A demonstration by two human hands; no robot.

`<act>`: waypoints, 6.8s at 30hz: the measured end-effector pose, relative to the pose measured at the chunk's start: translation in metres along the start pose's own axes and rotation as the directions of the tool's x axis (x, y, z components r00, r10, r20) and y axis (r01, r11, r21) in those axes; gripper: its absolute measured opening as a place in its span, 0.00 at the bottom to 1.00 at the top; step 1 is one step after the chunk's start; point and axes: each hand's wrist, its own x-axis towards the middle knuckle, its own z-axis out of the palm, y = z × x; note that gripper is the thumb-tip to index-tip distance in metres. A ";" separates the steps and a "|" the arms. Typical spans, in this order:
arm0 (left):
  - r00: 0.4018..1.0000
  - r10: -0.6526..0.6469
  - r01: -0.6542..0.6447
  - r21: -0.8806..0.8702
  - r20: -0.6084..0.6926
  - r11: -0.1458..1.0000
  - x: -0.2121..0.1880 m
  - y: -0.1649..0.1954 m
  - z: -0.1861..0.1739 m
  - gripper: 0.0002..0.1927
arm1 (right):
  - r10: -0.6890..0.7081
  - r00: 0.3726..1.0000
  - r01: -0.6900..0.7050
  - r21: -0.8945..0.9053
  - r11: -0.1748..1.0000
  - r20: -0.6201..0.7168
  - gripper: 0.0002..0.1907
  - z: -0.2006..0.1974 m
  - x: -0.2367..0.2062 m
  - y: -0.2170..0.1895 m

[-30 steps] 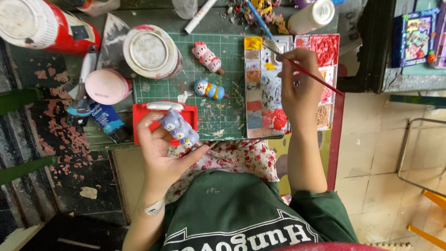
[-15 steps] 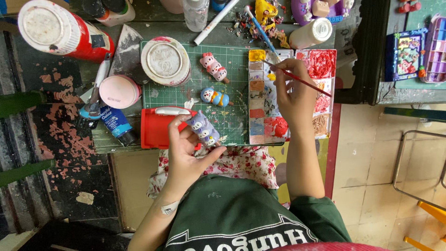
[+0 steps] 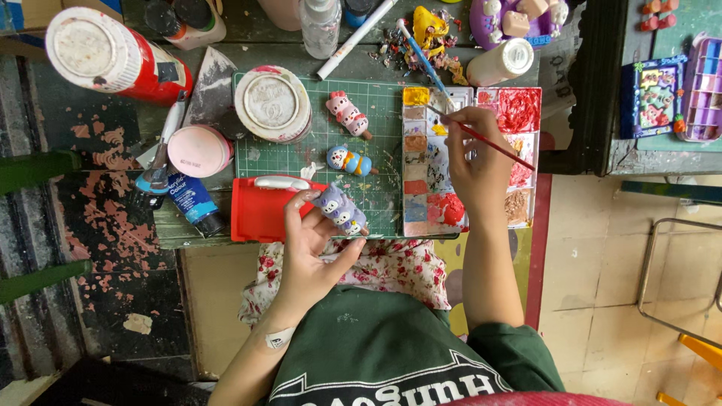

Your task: The person sits at a work table painting small plaster figurines with paintbrushes. They dip the brush into paint palettes and paint containers, apply paint to the figurines, turn the figurines to reach different sides, and paint a white figurine held in a red holder.

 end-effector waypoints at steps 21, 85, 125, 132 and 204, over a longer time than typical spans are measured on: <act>0.965 0.246 -0.216 0.251 -0.095 0.944 -0.015 -0.026 0.023 0.40 | 0.120 0.993 -0.100 0.713 0.694 0.023 0.10 0.016 -0.150 -0.032; 0.769 0.638 -0.504 0.651 0.039 0.568 -0.020 -0.022 0.021 0.40 | -0.075 0.997 0.067 0.569 0.820 -0.010 0.13 0.012 -0.155 -0.047; 0.834 0.551 -0.436 0.619 0.006 0.654 -0.021 -0.025 0.019 0.39 | -0.024 1.000 0.014 0.576 0.817 0.010 0.12 0.012 -0.152 -0.046; 0.831 0.556 -0.449 0.595 0.004 0.666 -0.019 -0.025 0.020 0.39 | 0.008 1.000 -0.015 0.570 0.822 0.014 0.11 0.012 -0.153 -0.046; 0.933 0.343 -0.284 0.362 -0.107 0.888 -0.013 -0.034 0.023 0.38 | 0.070 0.935 0.224 0.731 0.645 -0.349 0.12 0.015 -0.155 -0.020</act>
